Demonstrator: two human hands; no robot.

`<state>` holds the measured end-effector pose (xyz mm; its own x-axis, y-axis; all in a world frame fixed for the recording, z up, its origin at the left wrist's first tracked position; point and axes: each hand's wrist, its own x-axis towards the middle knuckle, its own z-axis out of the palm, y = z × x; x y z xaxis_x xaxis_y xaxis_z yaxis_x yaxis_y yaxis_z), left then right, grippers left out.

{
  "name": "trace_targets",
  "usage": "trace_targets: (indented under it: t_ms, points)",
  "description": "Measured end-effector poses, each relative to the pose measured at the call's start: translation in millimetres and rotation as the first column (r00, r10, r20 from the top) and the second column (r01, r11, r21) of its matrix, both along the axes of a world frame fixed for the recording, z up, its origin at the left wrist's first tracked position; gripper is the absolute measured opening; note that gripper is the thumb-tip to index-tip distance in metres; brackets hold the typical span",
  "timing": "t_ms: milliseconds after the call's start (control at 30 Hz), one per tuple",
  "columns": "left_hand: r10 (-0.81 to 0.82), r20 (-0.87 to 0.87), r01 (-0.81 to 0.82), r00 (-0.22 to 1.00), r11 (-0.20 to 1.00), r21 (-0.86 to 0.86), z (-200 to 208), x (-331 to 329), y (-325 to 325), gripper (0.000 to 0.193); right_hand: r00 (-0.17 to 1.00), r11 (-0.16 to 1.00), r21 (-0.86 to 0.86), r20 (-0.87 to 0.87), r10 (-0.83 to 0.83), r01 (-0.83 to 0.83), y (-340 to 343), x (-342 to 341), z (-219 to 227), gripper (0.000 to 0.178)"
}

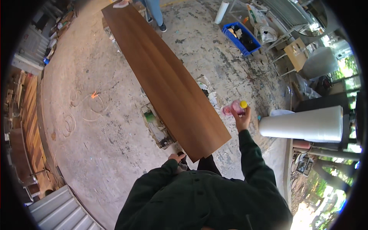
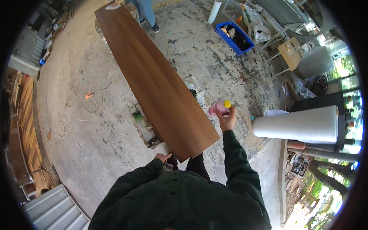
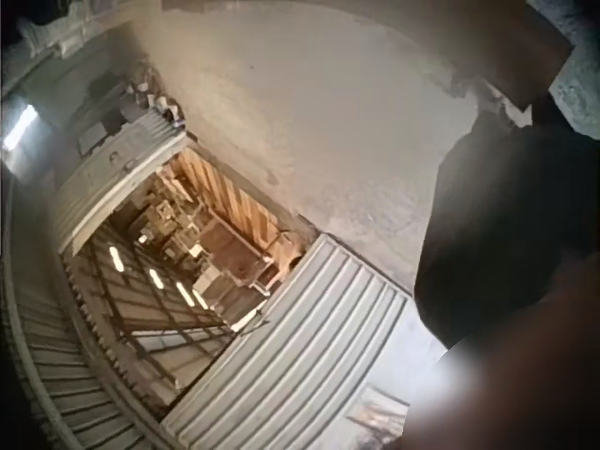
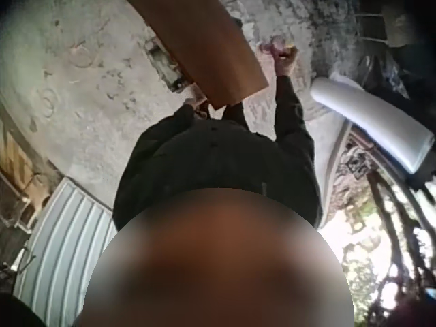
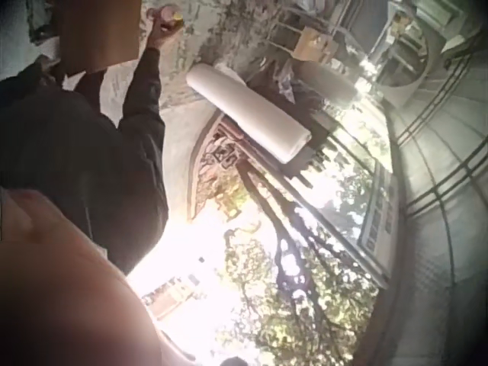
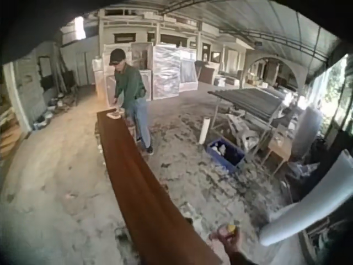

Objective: Cleaning residue and smoothing the edges of wood panels using a cloth, cleaning solution, and a scraper tool.

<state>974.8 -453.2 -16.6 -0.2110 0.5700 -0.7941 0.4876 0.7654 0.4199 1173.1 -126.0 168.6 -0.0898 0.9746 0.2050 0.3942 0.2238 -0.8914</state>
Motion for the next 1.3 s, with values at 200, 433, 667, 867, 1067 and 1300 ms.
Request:
trace_targets:
  t_ms: [200,433,667,867,1067,1300]
  points:
    - [0.452,0.063,-0.438,0.89,0.884,-0.161,-28.0,79.7,-5.7,0.075,0.973,0.982,-0.02,0.137,0.187,-0.187,92.6,-37.3,-65.5,0.056]
    - [0.885,-0.058,-0.887,0.462,0.462,-0.011,6.7,146.4,38.4,0.065,0.891,0.921,-0.102,0.234,0.389,-0.375,108.9,-35.7,-99.6,0.054]
    - [0.916,-0.123,-0.924,0.381,0.383,-0.005,-20.2,143.8,10.5,0.067,0.87,0.896,-0.054,0.218,0.442,-0.441,93.2,-38.5,-100.1,0.046]
    - [0.83,-0.138,-0.841,0.541,0.53,-0.11,-16.5,128.8,17.0,0.069,0.843,0.883,0.005,0.303,0.446,-0.469,101.9,-38.6,-97.6,0.042]
    - [0.862,0.018,-0.862,0.507,0.507,-0.004,-25.3,136.5,2.4,0.071,0.873,0.898,0.007,0.236,0.426,-0.44,82.3,-29.8,-92.6,0.04]
    - [0.8,0.01,-0.796,0.6,0.598,-0.093,-34.2,125.7,-1.2,0.071,0.886,0.974,-0.162,0.413,0.212,-0.158,52.1,17.1,-143.4,0.025]
